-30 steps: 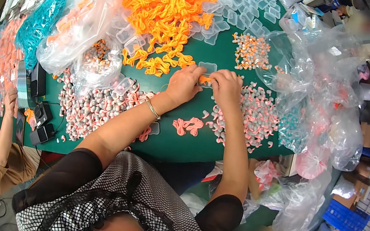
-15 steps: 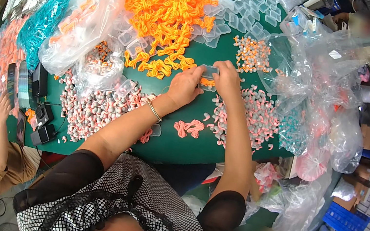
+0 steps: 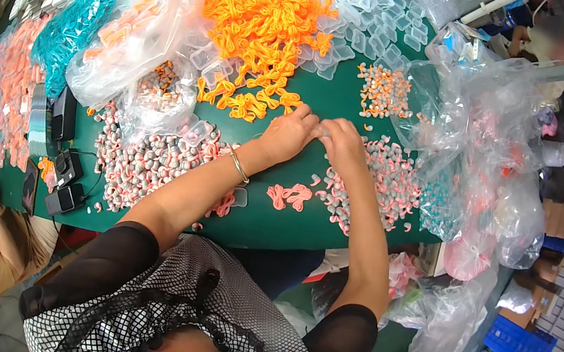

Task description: Sorting and placing small pink and orange plastic parts into small clear containers.

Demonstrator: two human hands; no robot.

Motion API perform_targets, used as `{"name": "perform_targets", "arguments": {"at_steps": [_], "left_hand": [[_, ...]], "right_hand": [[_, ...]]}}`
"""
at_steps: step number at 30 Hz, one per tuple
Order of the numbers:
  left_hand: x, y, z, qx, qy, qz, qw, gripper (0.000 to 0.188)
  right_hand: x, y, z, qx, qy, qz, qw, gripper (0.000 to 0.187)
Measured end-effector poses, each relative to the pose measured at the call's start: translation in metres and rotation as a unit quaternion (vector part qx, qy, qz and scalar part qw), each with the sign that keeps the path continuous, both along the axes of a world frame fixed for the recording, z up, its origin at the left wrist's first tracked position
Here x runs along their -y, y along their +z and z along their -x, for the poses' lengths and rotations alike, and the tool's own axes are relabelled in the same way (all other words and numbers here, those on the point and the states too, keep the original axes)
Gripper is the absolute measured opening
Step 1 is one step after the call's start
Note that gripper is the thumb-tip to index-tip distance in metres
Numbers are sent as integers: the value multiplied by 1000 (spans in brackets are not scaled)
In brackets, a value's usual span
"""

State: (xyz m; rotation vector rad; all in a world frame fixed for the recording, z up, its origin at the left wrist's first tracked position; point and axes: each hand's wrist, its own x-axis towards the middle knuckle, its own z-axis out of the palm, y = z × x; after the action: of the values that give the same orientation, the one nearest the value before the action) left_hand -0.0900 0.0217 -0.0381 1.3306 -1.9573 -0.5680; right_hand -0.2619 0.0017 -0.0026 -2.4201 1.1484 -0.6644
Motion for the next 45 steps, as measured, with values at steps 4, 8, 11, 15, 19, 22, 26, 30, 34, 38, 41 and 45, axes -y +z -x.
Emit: {"name": "perform_targets", "arguments": {"at_steps": [4, 8, 11, 15, 19, 22, 26, 30, 34, 38, 41, 45], "left_hand": [[-11, 28, -27, -35, -64, 2, 997, 20], [-32, 60, -63, -18, -51, -26, 998, 18], [-41, 97, -101, -27, -31, -16, 999, 17], [-46, 149, -207, -8, 210, 184, 960, 13], [-18, 150, -319, 100, 376, 160, 907, 22], [-6, 127, -349, 178, 355, 34, 917, 30], [-4, 118, -349, 152, 327, 15, 932, 37], [3, 106, -355, 87, 311, 43, 945, 35], [4, 101, -349, 23, 301, 78, 950, 32], [-10, 107, -339, -8, 288, 154, 945, 27], [-30, 119, -320, -36, 270, 222, 936, 25], [-60, 129, -286, -66, 210, 262, 940, 25]], "right_hand": [[-17, 21, -11, 5, -18, -80, 997, 25], [-29, 47, -39, -2, 12, -86, 996, 26], [-33, 51, -68, 76, 32, -99, 992, 29], [-52, 39, -105, 217, -66, -110, 968, 23], [-71, 11, -134, 179, -86, -113, 974, 13], [-70, 7, -168, 169, -77, -118, 976, 11], [-63, 12, -196, 127, -64, -80, 987, 13], [-65, 8, -215, 32, -59, -89, 994, 21], [-69, 8, -224, -92, -75, -122, 985, 35], [-65, 14, -229, -70, -122, -225, 964, 50], [-67, 10, -226, -109, -104, -164, 975, 59], [-67, 17, -228, -115, -88, -221, 964, 53]]}}
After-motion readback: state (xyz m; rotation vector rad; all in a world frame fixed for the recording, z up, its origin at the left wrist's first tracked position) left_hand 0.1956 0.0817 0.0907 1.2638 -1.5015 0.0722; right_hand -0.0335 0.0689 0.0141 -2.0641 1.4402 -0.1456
